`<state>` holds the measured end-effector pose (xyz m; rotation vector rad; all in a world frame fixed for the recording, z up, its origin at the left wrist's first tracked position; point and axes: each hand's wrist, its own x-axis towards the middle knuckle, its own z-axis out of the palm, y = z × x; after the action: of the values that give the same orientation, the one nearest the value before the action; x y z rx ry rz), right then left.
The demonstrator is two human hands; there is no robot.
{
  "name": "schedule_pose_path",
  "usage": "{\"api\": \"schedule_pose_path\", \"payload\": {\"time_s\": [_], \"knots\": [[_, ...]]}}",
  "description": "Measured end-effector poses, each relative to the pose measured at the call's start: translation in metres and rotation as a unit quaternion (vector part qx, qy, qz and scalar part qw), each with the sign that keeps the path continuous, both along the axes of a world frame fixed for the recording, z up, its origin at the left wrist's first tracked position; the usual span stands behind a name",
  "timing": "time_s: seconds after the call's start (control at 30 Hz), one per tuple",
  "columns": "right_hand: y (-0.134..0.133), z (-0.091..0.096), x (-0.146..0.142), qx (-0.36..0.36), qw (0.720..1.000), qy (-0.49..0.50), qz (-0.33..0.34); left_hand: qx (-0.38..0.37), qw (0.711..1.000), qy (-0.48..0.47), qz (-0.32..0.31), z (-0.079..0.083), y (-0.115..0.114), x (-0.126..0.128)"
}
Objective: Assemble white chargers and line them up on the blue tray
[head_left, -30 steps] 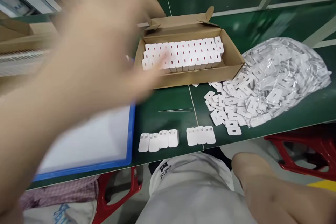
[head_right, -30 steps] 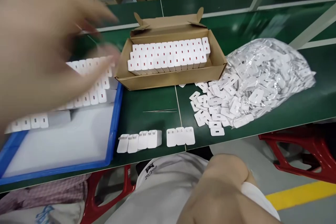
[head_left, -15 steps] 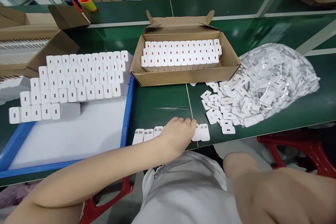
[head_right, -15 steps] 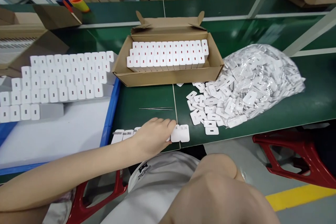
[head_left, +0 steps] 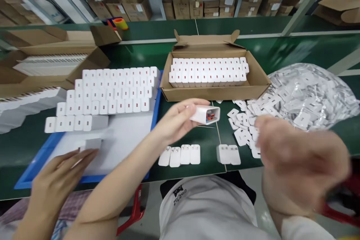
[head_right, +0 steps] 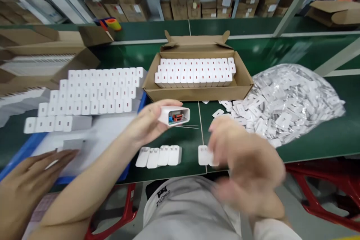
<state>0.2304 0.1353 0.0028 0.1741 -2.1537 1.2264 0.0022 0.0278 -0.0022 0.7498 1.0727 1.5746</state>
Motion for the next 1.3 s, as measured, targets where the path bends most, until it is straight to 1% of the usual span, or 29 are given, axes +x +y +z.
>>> {"api": "schedule_pose_path", "payload": {"time_s": [0.03, 0.1, 0.13, 0.17, 0.23, 0.3, 0.37, 0.43, 0.47, 0.53, 0.63, 0.7, 0.77, 0.83, 0.87, 0.9, 0.93, 0.97, 1.0, 1.03, 1.07, 1.13, 1.17, 1.23, 1.3], "knots": [[0.005, 0.002, -0.013, 0.010, 0.999, 0.014, -0.041, 0.004, 0.999, -0.039, -0.013, -0.005, 0.000, 0.002], [0.011, 0.005, -0.037, 0.069, 0.991, 0.006, -0.110, 0.010, 0.994, -0.099, -0.038, -0.013, -0.003, 0.006], [0.011, 0.007, -0.047, 0.111, 0.986, -0.005, -0.123, 0.015, 0.992, -0.119, -0.050, -0.015, -0.005, 0.008], [0.010, 0.008, -0.056, 0.151, 0.981, -0.010, -0.122, 0.020, 0.989, -0.133, -0.061, -0.017, -0.007, 0.009], [0.007, 0.009, -0.065, 0.197, 0.976, 0.008, -0.097, 0.022, 0.988, -0.135, -0.077, -0.018, -0.012, 0.011], [0.002, 0.011, -0.067, 0.217, 0.972, 0.026, -0.083, 0.012, 0.993, -0.089, -0.072, -0.016, -0.019, 0.011], [0.000, 0.013, -0.065, 0.240, 0.968, 0.010, -0.077, -0.003, 0.999, -0.001, -0.034, -0.013, -0.024, 0.010], [0.001, 0.015, -0.063, 0.262, 0.962, -0.008, -0.073, -0.012, 0.996, 0.087, 0.009, -0.013, -0.030, 0.009], [0.001, 0.016, -0.062, 0.271, 0.960, -0.015, -0.071, -0.012, 0.993, 0.119, 0.022, -0.013, -0.032, 0.009], [0.002, 0.016, -0.062, 0.278, 0.958, -0.026, -0.065, -0.007, 0.987, 0.157, 0.026, -0.013, -0.035, 0.009], [0.000, 0.014, -0.066, 0.274, 0.960, -0.036, -0.055, 0.010, 0.984, 0.177, 0.023, -0.014, -0.036, 0.010], [-0.002, 0.013, -0.068, 0.265, 0.962, -0.040, -0.052, 0.029, 0.989, 0.147, 0.016, -0.013, -0.034, 0.012], [0.001, 0.014, -0.068, 0.247, 0.966, -0.055, -0.050, 0.035, 0.997, 0.071, -0.007, -0.014, -0.030, 0.012], [0.014, 0.015, -0.064, 0.218, 0.971, -0.073, -0.060, 0.017, 0.999, -0.028, -0.041, -0.016, -0.025, 0.011], [0.024, 0.015, -0.060, 0.196, 0.974, -0.073, -0.081, 0.005, 0.996, -0.075, -0.056, -0.017, -0.023, 0.011], [0.037, 0.014, -0.056, 0.171, 0.976, -0.069, -0.118, -0.006, 0.991, -0.119, -0.068, -0.019, -0.022, 0.010], [0.051, 0.012, -0.051, 0.149, 0.973, -0.066, -0.166, -0.013, 0.984, -0.158, -0.076, -0.020, -0.020, 0.009], [0.066, 0.008, -0.046, 0.133, 0.963, -0.079, -0.222, -0.017, 0.979, -0.190, -0.077, -0.022, -0.019, 0.008], [0.080, 0.003, -0.042, 0.133, 0.947, -0.113, -0.268, -0.021, 0.974, -0.212, -0.075, -0.022, -0.019, 0.007], [0.092, -0.003, -0.038, 0.144, 0.930, -0.161, -0.298, -0.023, 0.972, -0.224, -0.071, -0.023, -0.018, 0.006], [0.103, -0.011, -0.036, 0.164, 0.912, -0.218, -0.305, -0.027, 0.971, -0.229, -0.066, -0.022, -0.018, 0.006], [0.117, -0.029, -0.033, 0.213, 0.887, -0.316, -0.259, -0.036, 0.972, -0.223, -0.060, -0.020, -0.018, 0.007], [0.121, -0.038, -0.033, 0.230, 0.881, -0.346, -0.226, -0.041, 0.974, -0.216, -0.058, -0.019, -0.018, 0.007], [0.126, -0.053, -0.034, 0.254, 0.872, -0.384, -0.169, -0.053, 0.977, -0.200, -0.055, -0.016, -0.019, 0.009], [0.128, -0.063, -0.036, 0.263, 0.868, -0.399, -0.136, -0.063, 0.981, -0.179, -0.049, -0.016, -0.019, 0.010]]}}
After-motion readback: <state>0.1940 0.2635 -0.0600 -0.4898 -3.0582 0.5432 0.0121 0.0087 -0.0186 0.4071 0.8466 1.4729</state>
